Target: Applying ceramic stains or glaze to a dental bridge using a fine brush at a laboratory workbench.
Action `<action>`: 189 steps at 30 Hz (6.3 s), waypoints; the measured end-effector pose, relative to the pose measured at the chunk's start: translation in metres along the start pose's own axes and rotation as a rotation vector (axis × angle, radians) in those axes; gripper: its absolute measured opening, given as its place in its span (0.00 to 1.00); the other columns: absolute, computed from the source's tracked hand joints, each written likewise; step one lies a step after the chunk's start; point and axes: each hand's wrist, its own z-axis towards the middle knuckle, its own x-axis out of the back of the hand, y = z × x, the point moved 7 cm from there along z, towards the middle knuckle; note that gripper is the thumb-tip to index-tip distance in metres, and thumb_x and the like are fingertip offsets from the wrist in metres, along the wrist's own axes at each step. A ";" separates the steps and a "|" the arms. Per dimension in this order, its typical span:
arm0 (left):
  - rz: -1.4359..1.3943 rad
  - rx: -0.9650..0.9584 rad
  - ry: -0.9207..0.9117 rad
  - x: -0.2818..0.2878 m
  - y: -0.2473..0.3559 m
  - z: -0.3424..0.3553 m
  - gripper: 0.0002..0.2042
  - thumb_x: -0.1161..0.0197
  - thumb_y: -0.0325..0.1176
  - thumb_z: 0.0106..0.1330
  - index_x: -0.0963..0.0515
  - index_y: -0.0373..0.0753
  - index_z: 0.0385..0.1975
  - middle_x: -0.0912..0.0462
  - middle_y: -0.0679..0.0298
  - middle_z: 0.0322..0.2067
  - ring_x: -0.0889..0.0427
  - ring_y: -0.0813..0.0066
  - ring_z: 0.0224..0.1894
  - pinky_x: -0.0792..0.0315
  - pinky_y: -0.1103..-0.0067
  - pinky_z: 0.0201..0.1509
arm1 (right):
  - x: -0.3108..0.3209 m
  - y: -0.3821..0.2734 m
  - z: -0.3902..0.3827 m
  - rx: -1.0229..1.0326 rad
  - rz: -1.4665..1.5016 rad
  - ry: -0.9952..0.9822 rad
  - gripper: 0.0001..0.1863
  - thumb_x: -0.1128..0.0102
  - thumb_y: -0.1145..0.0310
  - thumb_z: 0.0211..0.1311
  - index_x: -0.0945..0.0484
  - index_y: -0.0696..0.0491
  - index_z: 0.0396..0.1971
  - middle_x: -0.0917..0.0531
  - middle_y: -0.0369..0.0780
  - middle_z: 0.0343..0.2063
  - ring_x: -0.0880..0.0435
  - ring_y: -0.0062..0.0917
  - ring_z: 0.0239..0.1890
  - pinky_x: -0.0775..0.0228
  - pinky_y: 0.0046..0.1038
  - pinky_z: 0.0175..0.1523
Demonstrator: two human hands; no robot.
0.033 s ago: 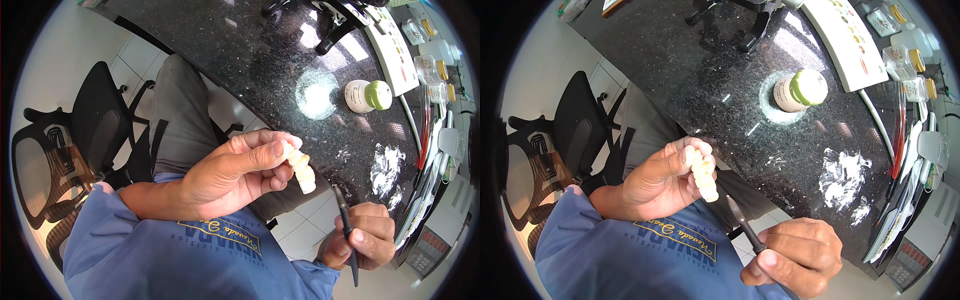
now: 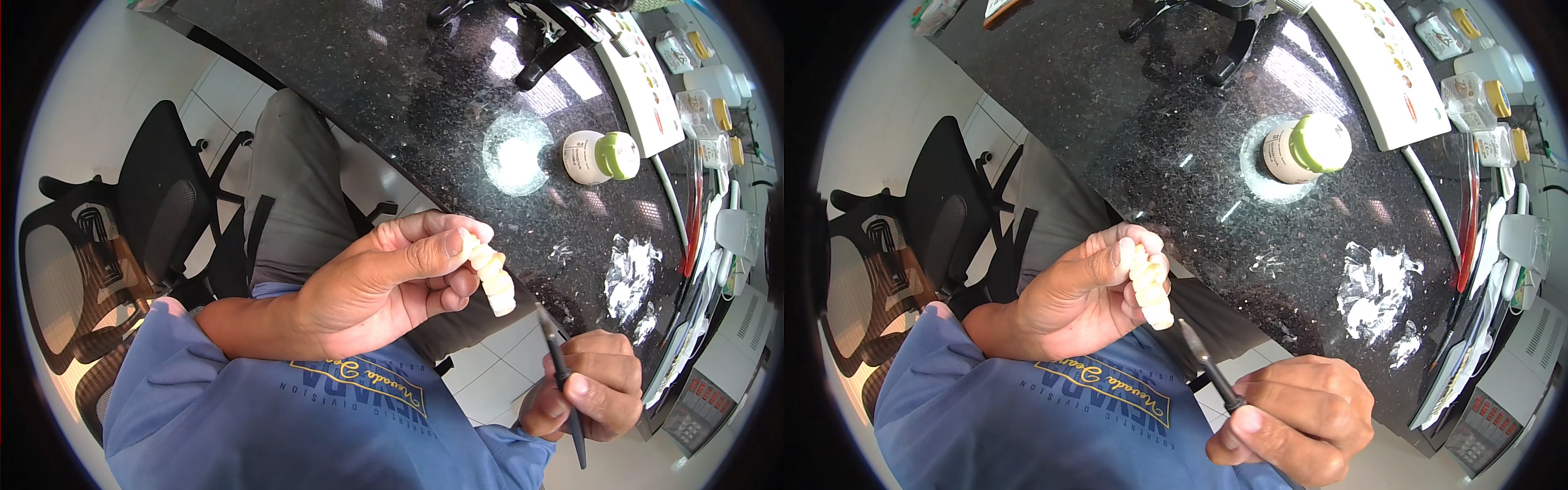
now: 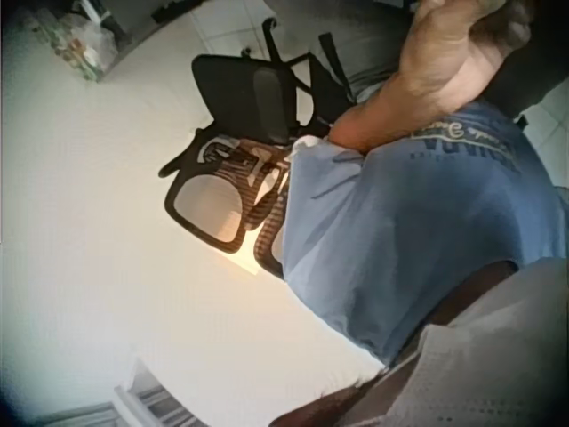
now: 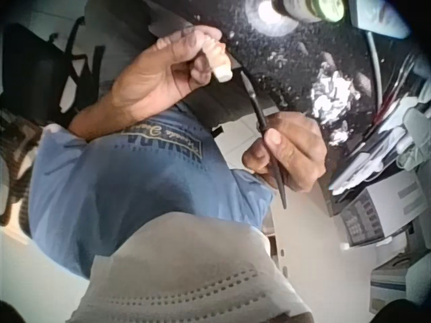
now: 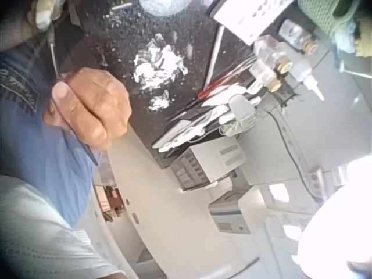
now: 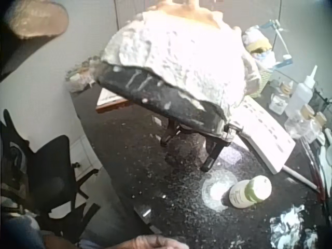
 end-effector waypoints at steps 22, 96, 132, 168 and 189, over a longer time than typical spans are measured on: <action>0.071 0.012 -0.035 0.000 0.001 0.000 0.11 0.43 0.35 0.65 0.29 0.40 0.45 0.26 0.64 0.39 0.26 0.78 0.41 0.31 0.80 0.47 | -0.004 -0.001 0.000 0.025 -0.008 -0.062 0.11 0.41 0.74 0.50 0.26 0.57 0.36 0.27 0.37 0.20 0.28 0.20 0.20 0.33 0.19 0.21; 0.152 0.155 0.015 0.001 0.011 0.004 0.19 0.45 0.42 0.67 0.30 0.30 0.45 0.25 0.65 0.24 0.31 0.80 0.28 0.34 0.82 0.32 | -0.012 0.007 0.007 -0.096 0.330 -0.317 0.15 0.39 0.70 0.54 0.26 0.55 0.43 0.22 0.42 0.28 0.22 0.30 0.30 0.29 0.25 0.27; 0.191 0.122 0.011 -0.002 0.012 0.004 0.19 0.44 0.42 0.66 0.30 0.30 0.45 0.24 0.62 0.24 0.27 0.79 0.27 0.34 0.84 0.31 | -0.012 0.010 0.009 -0.063 0.332 -0.413 0.16 0.34 0.70 0.49 0.25 0.56 0.39 0.24 0.42 0.29 0.23 0.29 0.29 0.27 0.25 0.27; 0.165 0.120 0.001 -0.004 0.012 0.004 0.19 0.45 0.42 0.66 0.31 0.30 0.45 0.25 0.62 0.24 0.27 0.78 0.27 0.34 0.84 0.31 | -0.013 0.008 0.009 -0.036 0.291 -0.360 0.17 0.31 0.69 0.48 0.25 0.55 0.39 0.24 0.40 0.26 0.23 0.27 0.26 0.29 0.23 0.24; 0.168 0.090 -0.073 -0.003 0.012 0.005 0.19 0.44 0.40 0.66 0.31 0.29 0.46 0.24 0.61 0.25 0.26 0.76 0.27 0.32 0.82 0.36 | -0.013 0.007 0.009 -0.061 0.243 -0.316 0.20 0.29 0.67 0.45 0.25 0.54 0.39 0.24 0.39 0.27 0.23 0.27 0.26 0.29 0.23 0.24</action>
